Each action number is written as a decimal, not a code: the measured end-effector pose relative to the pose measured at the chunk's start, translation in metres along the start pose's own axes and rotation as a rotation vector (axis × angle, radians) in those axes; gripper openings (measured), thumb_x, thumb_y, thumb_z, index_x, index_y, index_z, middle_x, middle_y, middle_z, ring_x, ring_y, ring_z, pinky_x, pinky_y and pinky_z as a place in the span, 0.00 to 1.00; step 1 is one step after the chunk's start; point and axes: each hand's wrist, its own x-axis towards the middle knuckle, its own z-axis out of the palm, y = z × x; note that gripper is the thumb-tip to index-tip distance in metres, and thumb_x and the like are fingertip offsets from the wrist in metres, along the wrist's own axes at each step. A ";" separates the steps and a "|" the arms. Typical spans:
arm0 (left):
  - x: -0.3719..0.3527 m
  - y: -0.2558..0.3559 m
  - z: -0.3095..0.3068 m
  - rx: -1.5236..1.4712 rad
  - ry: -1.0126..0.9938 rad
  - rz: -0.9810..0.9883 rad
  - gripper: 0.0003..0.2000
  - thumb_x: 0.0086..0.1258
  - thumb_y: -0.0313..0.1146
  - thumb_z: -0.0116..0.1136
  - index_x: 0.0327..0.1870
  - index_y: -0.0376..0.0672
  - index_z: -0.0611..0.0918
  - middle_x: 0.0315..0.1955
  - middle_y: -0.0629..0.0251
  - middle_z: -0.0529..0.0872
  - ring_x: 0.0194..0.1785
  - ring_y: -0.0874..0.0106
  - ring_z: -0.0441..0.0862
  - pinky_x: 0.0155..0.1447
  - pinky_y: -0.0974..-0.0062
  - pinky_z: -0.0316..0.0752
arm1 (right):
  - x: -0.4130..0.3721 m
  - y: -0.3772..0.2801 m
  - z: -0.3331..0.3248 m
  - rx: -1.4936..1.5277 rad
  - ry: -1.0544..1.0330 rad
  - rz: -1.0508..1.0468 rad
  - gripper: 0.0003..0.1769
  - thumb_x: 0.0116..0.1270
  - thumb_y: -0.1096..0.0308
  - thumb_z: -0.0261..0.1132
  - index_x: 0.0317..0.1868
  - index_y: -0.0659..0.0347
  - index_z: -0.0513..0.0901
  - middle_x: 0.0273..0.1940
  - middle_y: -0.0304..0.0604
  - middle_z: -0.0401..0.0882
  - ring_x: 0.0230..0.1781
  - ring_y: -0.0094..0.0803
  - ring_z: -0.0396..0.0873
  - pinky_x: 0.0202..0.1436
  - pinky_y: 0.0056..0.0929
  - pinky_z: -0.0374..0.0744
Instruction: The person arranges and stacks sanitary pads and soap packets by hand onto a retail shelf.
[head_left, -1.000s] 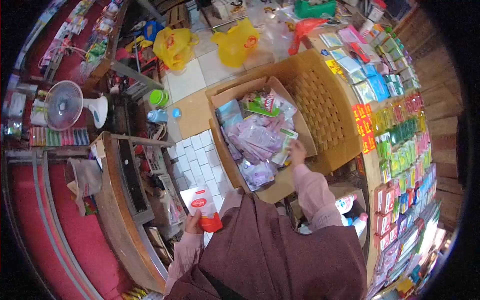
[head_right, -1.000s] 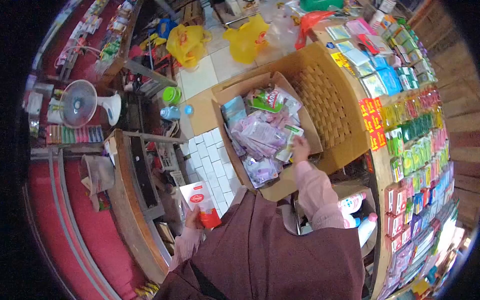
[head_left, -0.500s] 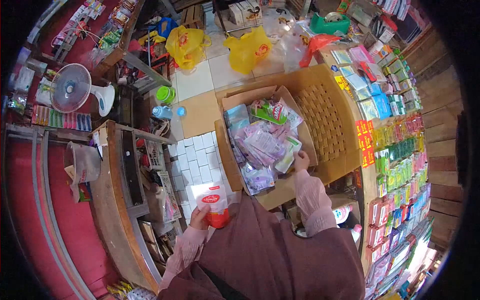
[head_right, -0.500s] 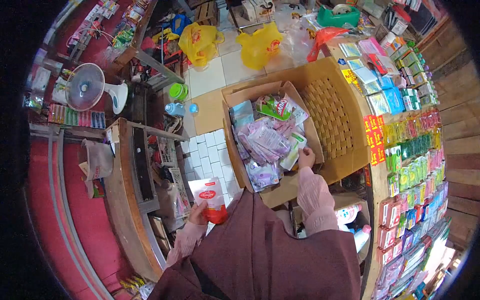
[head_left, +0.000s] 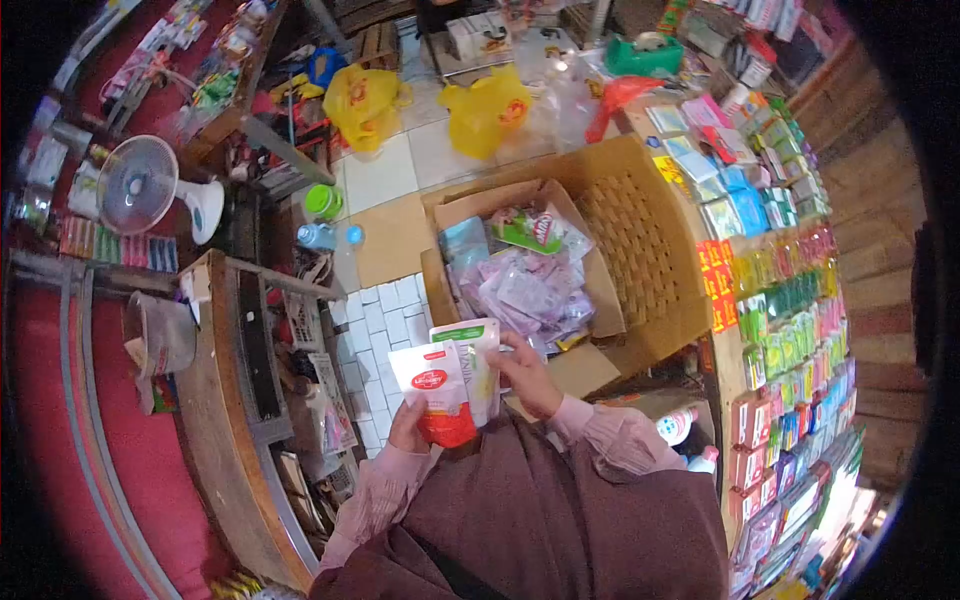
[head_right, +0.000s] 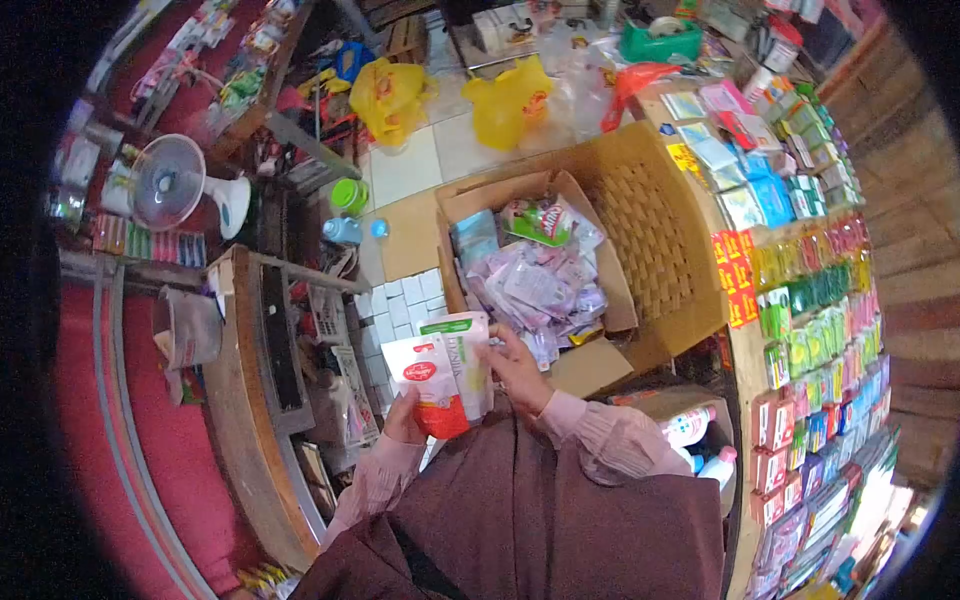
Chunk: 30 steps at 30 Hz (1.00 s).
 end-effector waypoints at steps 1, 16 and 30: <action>-0.005 0.002 -0.002 0.011 0.020 0.019 0.22 0.70 0.37 0.49 0.61 0.38 0.64 0.55 0.58 0.74 0.57 0.64 0.73 0.61 0.63 0.68 | 0.000 0.007 0.008 0.000 -0.063 0.043 0.11 0.67 0.65 0.58 0.47 0.55 0.71 0.32 0.34 0.78 0.27 0.18 0.72 0.30 0.18 0.70; -0.170 -0.028 -0.100 -0.090 0.462 0.531 0.21 0.72 0.33 0.45 0.63 0.38 0.60 0.55 0.57 0.72 0.57 0.68 0.71 0.60 0.69 0.66 | -0.047 0.137 0.144 -0.285 -0.645 0.136 0.21 0.67 0.69 0.58 0.58 0.66 0.67 0.48 0.39 0.77 0.48 0.21 0.74 0.52 0.21 0.72; -0.481 -0.158 -0.258 -0.154 1.318 0.995 0.11 0.69 0.27 0.50 0.48 0.39 0.65 0.42 0.62 0.75 0.45 0.76 0.73 0.52 0.76 0.70 | -0.293 0.393 0.324 -0.493 -1.281 0.381 0.38 0.63 0.79 0.57 0.69 0.59 0.46 0.57 0.48 0.68 0.54 0.29 0.72 0.55 0.28 0.72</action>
